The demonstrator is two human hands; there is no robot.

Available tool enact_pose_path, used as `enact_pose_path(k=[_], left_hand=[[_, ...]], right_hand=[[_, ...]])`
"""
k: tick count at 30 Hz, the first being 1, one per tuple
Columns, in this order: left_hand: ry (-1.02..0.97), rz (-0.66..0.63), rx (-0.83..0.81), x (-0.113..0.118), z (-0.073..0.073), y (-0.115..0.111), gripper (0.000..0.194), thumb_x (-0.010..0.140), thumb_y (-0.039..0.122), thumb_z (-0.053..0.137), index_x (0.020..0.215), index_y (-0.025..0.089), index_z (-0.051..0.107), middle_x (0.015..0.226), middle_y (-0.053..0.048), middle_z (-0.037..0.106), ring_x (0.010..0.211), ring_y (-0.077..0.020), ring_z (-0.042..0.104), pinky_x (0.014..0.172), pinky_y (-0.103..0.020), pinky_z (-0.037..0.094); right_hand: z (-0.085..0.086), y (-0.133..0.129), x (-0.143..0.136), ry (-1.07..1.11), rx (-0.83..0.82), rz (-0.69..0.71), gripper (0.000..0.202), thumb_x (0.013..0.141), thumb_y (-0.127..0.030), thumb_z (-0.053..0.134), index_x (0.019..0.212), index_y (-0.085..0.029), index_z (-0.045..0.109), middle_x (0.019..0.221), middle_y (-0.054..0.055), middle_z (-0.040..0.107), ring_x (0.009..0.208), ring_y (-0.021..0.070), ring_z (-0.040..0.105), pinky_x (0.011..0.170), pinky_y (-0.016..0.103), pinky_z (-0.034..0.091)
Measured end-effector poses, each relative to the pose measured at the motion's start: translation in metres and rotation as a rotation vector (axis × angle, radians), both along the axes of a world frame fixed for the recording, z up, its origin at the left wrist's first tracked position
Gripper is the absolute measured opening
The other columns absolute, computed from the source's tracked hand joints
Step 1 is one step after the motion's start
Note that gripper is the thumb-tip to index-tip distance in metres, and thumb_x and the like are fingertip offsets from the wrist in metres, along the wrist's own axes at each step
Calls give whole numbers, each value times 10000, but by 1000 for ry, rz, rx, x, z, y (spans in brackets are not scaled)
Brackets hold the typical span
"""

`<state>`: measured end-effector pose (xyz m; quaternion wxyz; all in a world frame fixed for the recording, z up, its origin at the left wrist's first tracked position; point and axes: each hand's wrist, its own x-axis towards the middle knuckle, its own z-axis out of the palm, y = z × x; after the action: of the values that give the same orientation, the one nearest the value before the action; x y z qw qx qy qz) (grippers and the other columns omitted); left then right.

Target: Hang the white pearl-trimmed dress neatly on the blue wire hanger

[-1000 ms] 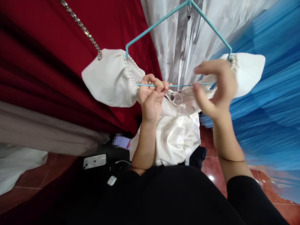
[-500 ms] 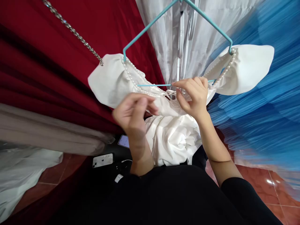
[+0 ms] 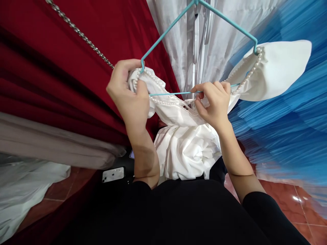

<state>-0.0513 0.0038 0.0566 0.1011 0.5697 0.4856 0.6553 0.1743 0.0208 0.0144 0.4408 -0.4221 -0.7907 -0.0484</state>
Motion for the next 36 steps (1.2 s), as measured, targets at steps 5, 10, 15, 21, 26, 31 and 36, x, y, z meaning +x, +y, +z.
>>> enact_pose_path(k=[5,10,15,21,26,31,36], left_hand=[[-70,-48,128,-20,11,0,356,901,-74,525,968,173,772,959,27,690,1012,-172,616,1079,-314,509],[-250,142,289,-41,-7,0,277,897,-19,569,873,225,699,933,35,671,1055,-196,632,1066,-315,515],[-384,347,378,-48,-49,-4,332,872,-63,482,906,178,708,880,38,677,891,-147,604,977,-303,515],[-221,-290,-108,-14,-58,-26,235,901,271,759,1124,194,752,1020,-36,798,879,-203,753,789,-343,606],[-479,-445,50,46,-44,-24,197,986,388,667,1145,271,674,1160,-30,782,1172,-222,723,1117,-403,540],[-636,-395,108,66,-49,-11,113,986,365,610,983,261,567,783,10,633,943,-210,729,1046,-414,556],[-665,-444,122,61,-47,-11,38,997,259,573,964,249,587,748,8,600,861,-184,695,991,-384,553]], right_hand=[[1,5,-4,-7,-66,-44,290,868,-101,476,1039,-255,652,780,-4,598,865,222,584,1075,514,392],[-3,-1,-8,-15,-56,-31,317,872,-122,467,1075,-271,657,862,8,633,920,226,589,1081,503,397],[0,-10,-11,-76,-95,23,338,915,-133,439,1124,-286,657,883,23,607,949,230,582,1061,504,411],[10,-14,-6,-137,-103,15,376,974,-185,437,1270,-306,635,953,39,620,1017,247,565,1050,493,426],[11,-18,-7,-159,-95,5,399,1006,-230,417,1342,-315,613,971,37,612,1021,238,552,1043,475,428],[10,-25,-6,-167,-90,20,456,1010,-280,432,1450,-333,536,1027,40,607,1061,238,538,1093,485,414],[8,-28,-6,-193,-110,58,499,1009,-293,460,1504,-348,474,1123,38,605,1138,247,546,1139,514,403]])
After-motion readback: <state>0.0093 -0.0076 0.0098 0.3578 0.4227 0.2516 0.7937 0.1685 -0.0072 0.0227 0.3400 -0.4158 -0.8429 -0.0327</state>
